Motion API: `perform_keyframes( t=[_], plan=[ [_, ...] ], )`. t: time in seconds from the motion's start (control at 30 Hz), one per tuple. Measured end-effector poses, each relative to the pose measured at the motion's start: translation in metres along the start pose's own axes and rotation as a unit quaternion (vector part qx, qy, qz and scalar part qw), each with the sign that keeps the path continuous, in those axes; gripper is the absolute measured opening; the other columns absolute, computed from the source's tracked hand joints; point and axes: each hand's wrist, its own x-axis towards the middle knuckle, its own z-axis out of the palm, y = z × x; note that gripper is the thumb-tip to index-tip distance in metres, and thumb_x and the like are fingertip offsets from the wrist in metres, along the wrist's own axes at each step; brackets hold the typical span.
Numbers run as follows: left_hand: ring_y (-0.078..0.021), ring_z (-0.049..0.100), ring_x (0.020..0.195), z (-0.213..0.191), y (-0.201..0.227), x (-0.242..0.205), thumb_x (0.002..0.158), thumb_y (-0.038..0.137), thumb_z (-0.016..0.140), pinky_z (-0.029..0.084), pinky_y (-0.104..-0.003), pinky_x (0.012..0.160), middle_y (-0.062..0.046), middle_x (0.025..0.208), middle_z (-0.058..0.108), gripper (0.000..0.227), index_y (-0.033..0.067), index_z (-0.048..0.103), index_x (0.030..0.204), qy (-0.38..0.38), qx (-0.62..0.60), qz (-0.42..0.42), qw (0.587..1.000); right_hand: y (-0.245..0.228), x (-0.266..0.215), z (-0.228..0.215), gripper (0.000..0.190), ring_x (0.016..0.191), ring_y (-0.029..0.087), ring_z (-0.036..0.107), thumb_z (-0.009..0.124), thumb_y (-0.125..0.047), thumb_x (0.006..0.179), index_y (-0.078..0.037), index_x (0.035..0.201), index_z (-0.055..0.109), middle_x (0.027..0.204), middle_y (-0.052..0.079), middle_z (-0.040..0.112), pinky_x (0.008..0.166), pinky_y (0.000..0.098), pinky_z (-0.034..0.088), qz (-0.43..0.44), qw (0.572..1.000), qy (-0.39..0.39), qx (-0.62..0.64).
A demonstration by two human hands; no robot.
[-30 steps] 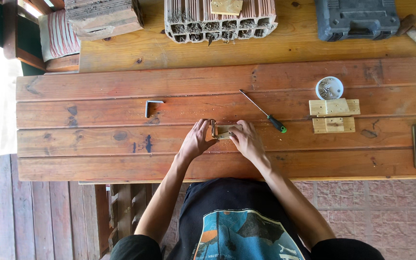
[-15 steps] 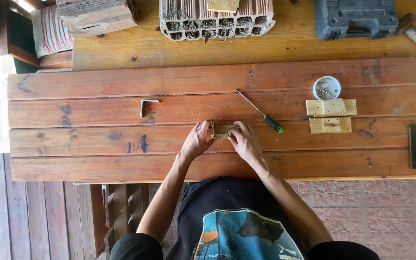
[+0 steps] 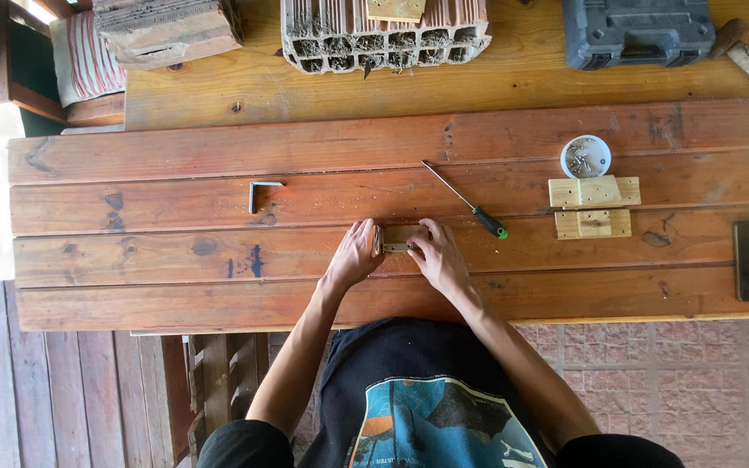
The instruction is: The person assembles small wooden blocks using metal corner brackets and screws. They position the brackets on the wood, insert screws, and tighten them with a screwdriver. The person repeats this process for multiple blocks on a wooden workbench.
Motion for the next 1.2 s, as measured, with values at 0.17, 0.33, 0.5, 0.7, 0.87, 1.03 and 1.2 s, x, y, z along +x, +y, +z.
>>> perform_keyframes(
  t=[0.17,0.33,0.5,0.7,0.87,1.03,1.2],
  plan=[
    [-0.0502,0.048,0.133,0.004,-0.002,0.0,0.079,0.033,0.076,0.042,-0.058,0.11,-0.036,0.14,0.052,0.09,-0.0169,0.039,0.145,-0.041,0.003,-0.035,0.999,0.003,0.0,0.003,0.016,0.116,0.041,0.059,0.074,-0.015,0.09,-0.014,0.106,0.071,0.133,0.017,0.052,0.094,0.0493,0.057,-0.008,1.0,0.003,-0.002],
    [-0.0492,0.051,0.13,-0.002,0.001,-0.002,0.076,0.03,0.079,0.045,-0.056,0.107,-0.033,0.137,0.055,0.089,-0.0145,0.042,0.143,-0.031,0.019,-0.031,0.999,0.009,0.0,0.011,0.018,0.119,0.043,0.057,0.075,-0.014,0.088,-0.015,0.106,0.071,0.134,0.017,0.051,0.097,0.0507,0.055,-0.004,1.0,0.005,0.013],
    [-0.0497,0.047,0.136,0.012,-0.01,0.0,0.079,0.035,0.077,0.042,-0.058,0.11,-0.032,0.143,0.052,0.091,-0.0128,0.04,0.147,-0.047,0.02,-0.056,0.997,0.008,0.0,0.01,0.017,0.119,0.043,0.057,0.075,-0.013,0.088,-0.014,0.105,0.072,0.134,0.017,0.052,0.098,0.05,0.054,-0.001,1.0,0.003,0.01],
    [-0.0521,0.048,0.133,0.009,-0.006,-0.001,0.077,0.033,0.078,0.043,-0.06,0.108,-0.034,0.143,0.051,0.09,-0.0126,0.041,0.146,-0.032,0.025,-0.045,0.998,0.009,0.0,0.011,0.021,0.119,0.044,0.055,0.077,-0.014,0.087,-0.016,0.107,0.07,0.135,0.017,0.049,0.096,0.0509,0.054,-0.009,1.0,0.009,0.019],
    [-0.0526,0.049,0.132,0.013,-0.006,-0.002,0.076,0.032,0.079,0.044,-0.06,0.108,-0.034,0.143,0.05,0.09,-0.0127,0.042,0.145,-0.022,0.032,-0.041,0.998,-0.001,-0.002,-0.002,0.023,0.119,0.044,0.056,0.076,-0.013,0.087,-0.014,0.109,0.069,0.141,0.019,0.046,0.095,0.0533,0.056,0.011,0.999,0.001,0.031],
    [-0.0519,0.049,0.133,0.013,-0.013,0.0,0.075,0.031,0.08,0.041,-0.056,0.113,-0.035,0.143,0.049,0.091,-0.0138,0.041,0.145,-0.011,0.028,-0.028,0.999,-0.005,-0.002,-0.004,0.022,0.119,0.043,0.057,0.075,-0.015,0.088,-0.015,0.109,0.07,0.14,0.018,0.045,0.094,0.0516,0.057,0.013,1.0,-0.005,0.02],
    [-0.0499,0.05,0.133,0.01,-0.018,-0.004,0.071,0.027,0.083,0.037,-0.053,0.117,-0.036,0.139,0.051,0.093,-0.0152,0.041,0.142,0.013,0.014,0.008,1.0,0.0,-0.001,-0.004,0.025,0.119,0.043,0.057,0.076,-0.016,0.088,-0.016,0.111,0.068,0.141,0.017,0.045,0.092,0.0516,0.058,0.015,1.0,-0.013,0.013]
  ],
)
